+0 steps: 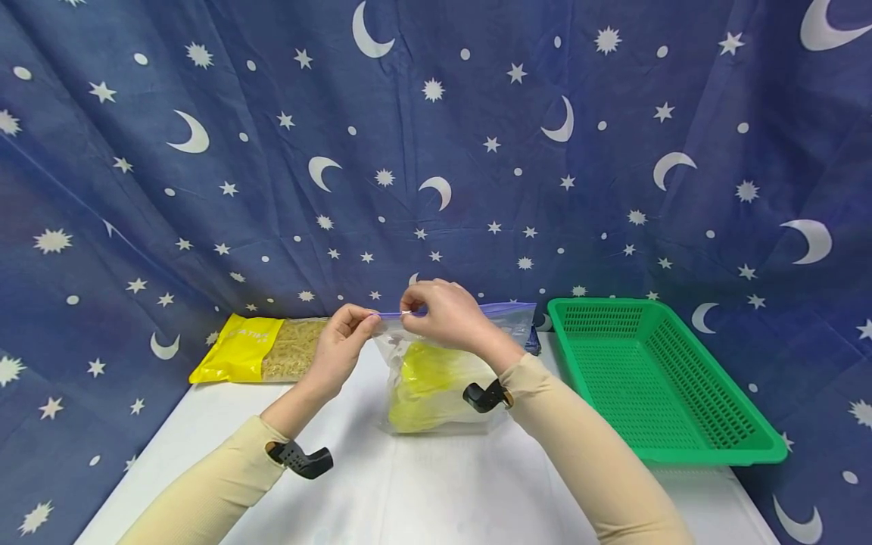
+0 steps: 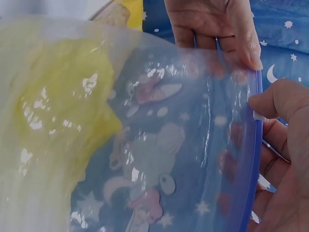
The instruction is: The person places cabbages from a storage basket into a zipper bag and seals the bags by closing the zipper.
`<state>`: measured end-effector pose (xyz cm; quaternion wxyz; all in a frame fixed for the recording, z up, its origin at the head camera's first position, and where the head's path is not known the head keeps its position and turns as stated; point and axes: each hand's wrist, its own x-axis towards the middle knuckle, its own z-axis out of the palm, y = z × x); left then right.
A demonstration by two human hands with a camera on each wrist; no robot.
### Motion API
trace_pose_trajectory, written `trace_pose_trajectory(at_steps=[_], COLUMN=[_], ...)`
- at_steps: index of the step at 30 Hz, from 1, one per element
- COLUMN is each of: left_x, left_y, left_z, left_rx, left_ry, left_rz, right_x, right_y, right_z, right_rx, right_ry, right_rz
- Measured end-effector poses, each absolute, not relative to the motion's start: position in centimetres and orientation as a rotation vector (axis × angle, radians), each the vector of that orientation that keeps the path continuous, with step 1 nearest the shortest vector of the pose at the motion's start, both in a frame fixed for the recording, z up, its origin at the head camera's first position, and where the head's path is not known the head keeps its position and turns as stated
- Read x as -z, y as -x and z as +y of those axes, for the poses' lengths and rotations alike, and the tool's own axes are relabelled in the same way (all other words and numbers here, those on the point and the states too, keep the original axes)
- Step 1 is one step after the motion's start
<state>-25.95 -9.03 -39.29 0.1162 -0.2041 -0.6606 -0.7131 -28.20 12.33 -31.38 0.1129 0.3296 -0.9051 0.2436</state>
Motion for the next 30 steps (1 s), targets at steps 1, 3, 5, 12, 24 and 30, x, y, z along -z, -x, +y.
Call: trace_pose_trajectory(at_steps=[1,3,5,12,24,30], left_x=[39.3,39.3,39.3,39.1,39.2,39.2], left_y=[25.9,25.9,25.9,25.8,26.0,25.9], left_z=[-9.0,-9.0,-9.0,-8.9,-9.0,-9.2], left_rx=[2.083,2.075,2.069,2.067,2.071,2.063], left_ry=[0.597,0.589,0.585,0.610,0.617,0.596], left_rz=[-1.939,-1.945,-1.950,-1.942,-1.940,-1.943], right_x=[31.4,31.5,31.4,31.6,31.5,31.7], right_y=[28.2,28.2,28.2,28.1,27.9,27.8], right_z=[12.5,12.8,13.1,14.0,15.9,17.4], right_rx=[-0.716,-0.715,-0.715,-0.707,-0.693,-0.702], right_ry=[-0.965,-0.960,-0.959,-0.961,-0.934,-0.893], right_rz=[-2.659,-2.664,-2.664,-2.615,-2.628,-2.655])
